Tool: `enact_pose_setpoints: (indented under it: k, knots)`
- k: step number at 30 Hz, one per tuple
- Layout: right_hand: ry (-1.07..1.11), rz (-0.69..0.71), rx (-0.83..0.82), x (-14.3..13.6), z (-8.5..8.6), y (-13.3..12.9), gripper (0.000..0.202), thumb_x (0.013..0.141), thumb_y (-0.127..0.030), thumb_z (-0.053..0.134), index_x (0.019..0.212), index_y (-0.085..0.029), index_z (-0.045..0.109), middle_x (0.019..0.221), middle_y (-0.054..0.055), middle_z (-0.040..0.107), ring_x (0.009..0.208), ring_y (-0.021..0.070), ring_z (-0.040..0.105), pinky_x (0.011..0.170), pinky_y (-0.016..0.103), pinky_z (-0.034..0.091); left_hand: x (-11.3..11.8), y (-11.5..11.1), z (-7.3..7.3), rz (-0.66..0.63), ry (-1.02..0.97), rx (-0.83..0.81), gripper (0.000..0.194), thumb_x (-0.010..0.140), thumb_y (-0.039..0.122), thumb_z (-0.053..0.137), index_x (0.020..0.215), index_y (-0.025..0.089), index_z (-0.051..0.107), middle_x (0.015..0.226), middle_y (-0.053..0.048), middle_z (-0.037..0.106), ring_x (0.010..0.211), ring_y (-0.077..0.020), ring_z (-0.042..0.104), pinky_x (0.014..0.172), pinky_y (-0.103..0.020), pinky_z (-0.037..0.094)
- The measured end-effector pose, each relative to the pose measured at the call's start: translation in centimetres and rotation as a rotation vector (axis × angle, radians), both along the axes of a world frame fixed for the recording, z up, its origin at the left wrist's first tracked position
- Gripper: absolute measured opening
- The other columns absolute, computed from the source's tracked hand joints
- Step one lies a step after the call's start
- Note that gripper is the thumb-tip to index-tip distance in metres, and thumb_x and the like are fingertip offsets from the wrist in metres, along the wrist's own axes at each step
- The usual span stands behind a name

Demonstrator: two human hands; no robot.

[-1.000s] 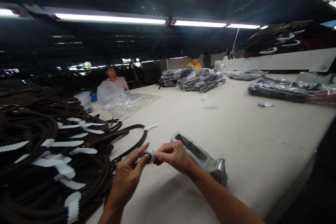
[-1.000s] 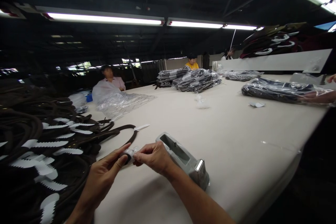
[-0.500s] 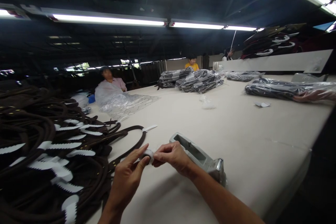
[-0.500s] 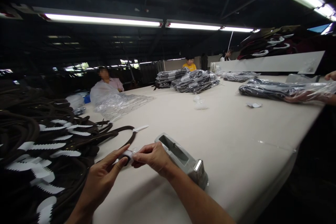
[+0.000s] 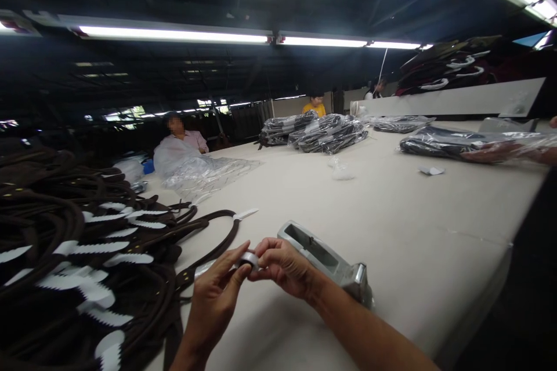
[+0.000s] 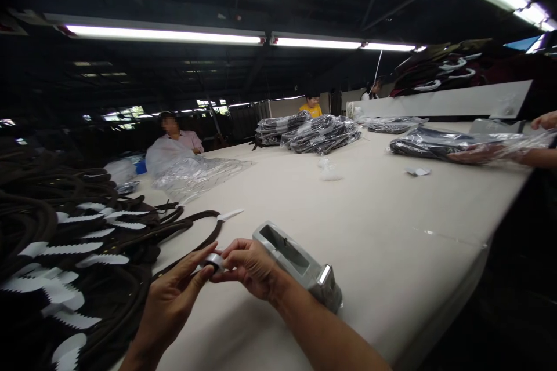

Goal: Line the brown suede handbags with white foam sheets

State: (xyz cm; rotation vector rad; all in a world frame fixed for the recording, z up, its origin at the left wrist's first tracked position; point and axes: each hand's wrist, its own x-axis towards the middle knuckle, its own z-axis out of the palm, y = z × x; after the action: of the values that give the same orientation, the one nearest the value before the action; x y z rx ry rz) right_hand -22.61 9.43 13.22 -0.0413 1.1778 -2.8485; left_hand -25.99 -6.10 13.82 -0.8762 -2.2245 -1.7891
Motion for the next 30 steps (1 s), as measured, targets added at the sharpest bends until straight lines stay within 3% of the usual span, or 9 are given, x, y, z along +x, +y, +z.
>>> enact_pose_setpoints:
  k: [7,15,21,27,30]
  knots:
    - [0.001,-0.023,0.020,0.3,0.6,0.1,0.024,0.048,-0.014,0.077,0.062,-0.013,0.057,0.070,0.001,0.063,0.066,0.0154,0.062,0.071,0.036,0.056,1.0,0.7,0.3,0.046,-0.142,0.079,0.037,0.074,0.040,0.073,0.107,0.023,0.073,0.109,-0.005,0.073,0.097,-0.0235,0.070,0.084,-0.030,0.059]
    - [-0.009,-0.069,0.029,0.2,0.6,-0.1,0.017,0.047,-0.009,0.066,0.061,-0.013,0.057,0.072,0.002,0.065,0.068,0.0164,0.063,0.066,0.035,0.057,-0.4,-0.3,-0.5,0.001,-0.120,-0.026,0.043,0.076,0.042,0.071,0.115,0.025,0.069,0.109,-0.004,0.073,0.100,-0.0225,0.069,0.090,-0.029,0.056]
    - [0.013,-0.075,0.050,0.1,0.3,-0.1,0.019,0.049,-0.010,0.069,0.061,-0.013,0.056,0.073,0.003,0.065,0.070,0.0179,0.064,0.069,0.038,0.057,-0.5,-0.1,-0.5,0.004,-0.125,-0.032,0.045,0.076,0.044,0.071,0.115,0.023,0.069,0.108,-0.006,0.074,0.100,-0.0252,0.069,0.091,-0.034,0.057]
    - [-0.009,-0.132,0.021,-0.2,-0.4,-0.6,0.017,0.047,-0.011,0.068,0.059,-0.013,0.056,0.073,0.004,0.068,0.063,0.0151,0.061,0.060,0.032,0.055,-0.4,0.0,-0.4,0.009,-0.119,-0.042,0.045,0.076,0.045,0.071,0.115,0.024,0.069,0.108,-0.006,0.074,0.100,-0.0253,0.069,0.093,-0.035,0.056]
    - [0.019,-0.083,-0.007,-0.1,-0.2,-0.6,0.020,0.050,-0.015,0.074,0.061,-0.012,0.058,0.083,0.007,0.069,0.070,0.0160,0.063,0.067,0.033,0.055,-0.5,-0.2,-0.3,0.017,-0.107,-0.025,0.044,0.075,0.044,0.071,0.115,0.023,0.070,0.111,-0.006,0.073,0.102,-0.0256,0.069,0.092,-0.035,0.056]
